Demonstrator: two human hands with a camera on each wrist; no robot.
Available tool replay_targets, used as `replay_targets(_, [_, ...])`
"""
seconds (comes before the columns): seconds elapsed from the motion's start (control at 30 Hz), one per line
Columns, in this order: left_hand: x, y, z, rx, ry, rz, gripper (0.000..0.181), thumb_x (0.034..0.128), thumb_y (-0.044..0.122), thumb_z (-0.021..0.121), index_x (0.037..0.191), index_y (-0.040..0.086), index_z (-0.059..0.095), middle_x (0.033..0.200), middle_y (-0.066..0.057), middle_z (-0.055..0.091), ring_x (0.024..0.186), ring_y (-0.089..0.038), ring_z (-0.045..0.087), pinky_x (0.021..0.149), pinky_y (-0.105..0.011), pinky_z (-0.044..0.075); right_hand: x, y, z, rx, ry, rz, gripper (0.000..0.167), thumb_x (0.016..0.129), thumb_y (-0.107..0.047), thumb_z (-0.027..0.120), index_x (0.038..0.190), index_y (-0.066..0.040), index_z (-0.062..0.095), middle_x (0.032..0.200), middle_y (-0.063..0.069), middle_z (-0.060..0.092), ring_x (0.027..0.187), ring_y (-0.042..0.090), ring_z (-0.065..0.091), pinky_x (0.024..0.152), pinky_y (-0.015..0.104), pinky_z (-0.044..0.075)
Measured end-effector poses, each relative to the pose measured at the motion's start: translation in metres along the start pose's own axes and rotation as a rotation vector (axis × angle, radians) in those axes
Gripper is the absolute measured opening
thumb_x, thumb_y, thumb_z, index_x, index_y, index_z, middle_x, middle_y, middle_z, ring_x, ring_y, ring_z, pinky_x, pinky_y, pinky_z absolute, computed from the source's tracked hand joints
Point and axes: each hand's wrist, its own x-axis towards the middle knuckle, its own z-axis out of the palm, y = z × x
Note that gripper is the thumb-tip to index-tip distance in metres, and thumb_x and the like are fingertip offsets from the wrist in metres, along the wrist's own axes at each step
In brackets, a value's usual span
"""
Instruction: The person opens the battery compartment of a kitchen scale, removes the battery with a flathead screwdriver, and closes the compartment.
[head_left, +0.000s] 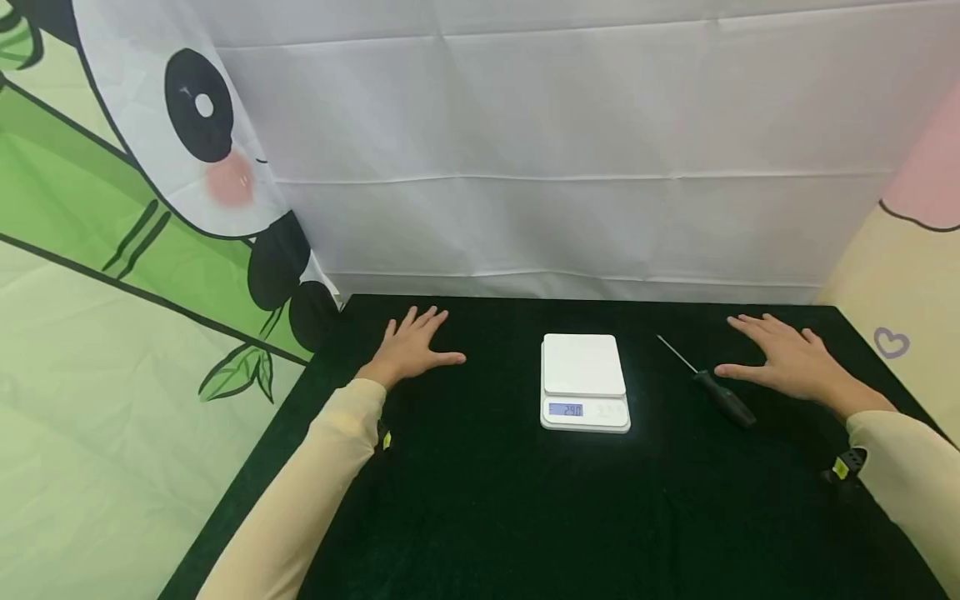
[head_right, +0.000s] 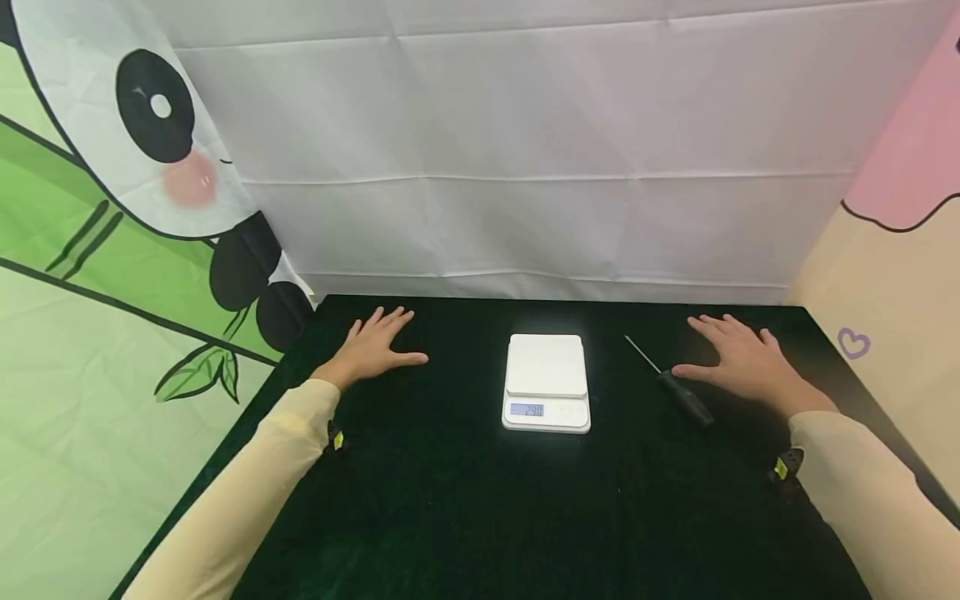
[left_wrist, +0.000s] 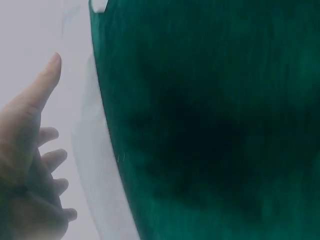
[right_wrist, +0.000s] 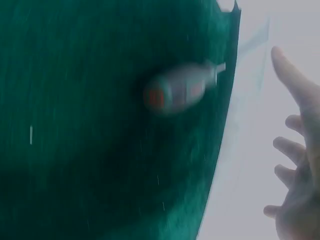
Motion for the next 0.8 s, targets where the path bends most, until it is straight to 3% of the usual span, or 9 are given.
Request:
replay_targets(0.1, [0.007, 0.019, 0.017, -0.028, -0.037, 0.044, 0.095, 0.083, 0.069, 0.061, 0.156, 0.018, 0.026, 0.165, -0.005, 0.015, 0.151, -0.035, 0.003, 0.116, -0.064, 0.004, 0.01, -0.015, 0.011, 0.055, -0.007, -0.021, 0.093, 0.084, -0.056, 0.069, 0.15, -0.001, 0.032, 0.154, 0.03, 0.027, 0.142, 0.052, 0.017, 0.102, 0.077, 0.014])
replay_targets(0.27, [0.019, 0.055, 0.043, -0.095, -0.146, 0.068, 0.092, 0.0821, 0.063, 0.067, 0.154, 0.02, 0.03, 0.164, 0.0, 0.017, 0.152, -0.032, 0.002, 0.117, -0.061, 0.005, 0.028, -0.047, 0.033, 0.178, -0.056, -0.025, 0.091, 0.083, -0.049, 0.073, 0.149, -0.001, 0.033, 0.155, 0.03, 0.025, 0.141, 0.053, 0.018, 0.104, 0.074, 0.018])
replay_targets(0.43, [0.028, 0.084, 0.063, -0.081, -0.24, 0.077, 0.09, 0.0821, 0.06, 0.069, 0.154, 0.023, 0.03, 0.164, 0.003, 0.016, 0.152, -0.03, 0.002, 0.119, -0.058, 0.005, 0.042, -0.066, 0.057, 0.289, -0.139, -0.075, 0.088, 0.083, -0.037, 0.077, 0.15, 0.0, 0.033, 0.156, 0.029, 0.025, 0.142, 0.052, 0.019, 0.108, 0.069, 0.019])
replay_targets(0.6, [0.031, 0.099, 0.073, -0.071, -0.3, 0.088, 0.093, 0.0794, 0.057, 0.074, 0.154, 0.023, 0.03, 0.165, 0.004, 0.014, 0.153, -0.028, 0.0, 0.119, -0.057, 0.004, 0.049, -0.071, 0.075, 0.332, -0.224, -0.092, 0.093, 0.079, -0.037, 0.08, 0.148, 0.004, 0.034, 0.156, 0.029, 0.025, 0.143, 0.052, 0.014, 0.108, 0.071, 0.015])
replay_targets(0.8, [0.034, 0.103, 0.076, -0.059, -0.318, 0.086, 0.095, 0.0768, 0.053, 0.078, 0.154, 0.026, 0.03, 0.165, 0.006, 0.014, 0.153, -0.027, -0.001, 0.119, -0.056, 0.004, 0.052, -0.071, 0.087, 0.297, -0.234, -0.115, 0.094, 0.078, -0.042, 0.08, 0.147, 0.003, 0.036, 0.156, 0.027, 0.027, 0.144, 0.052, 0.011, 0.109, 0.072, 0.011])
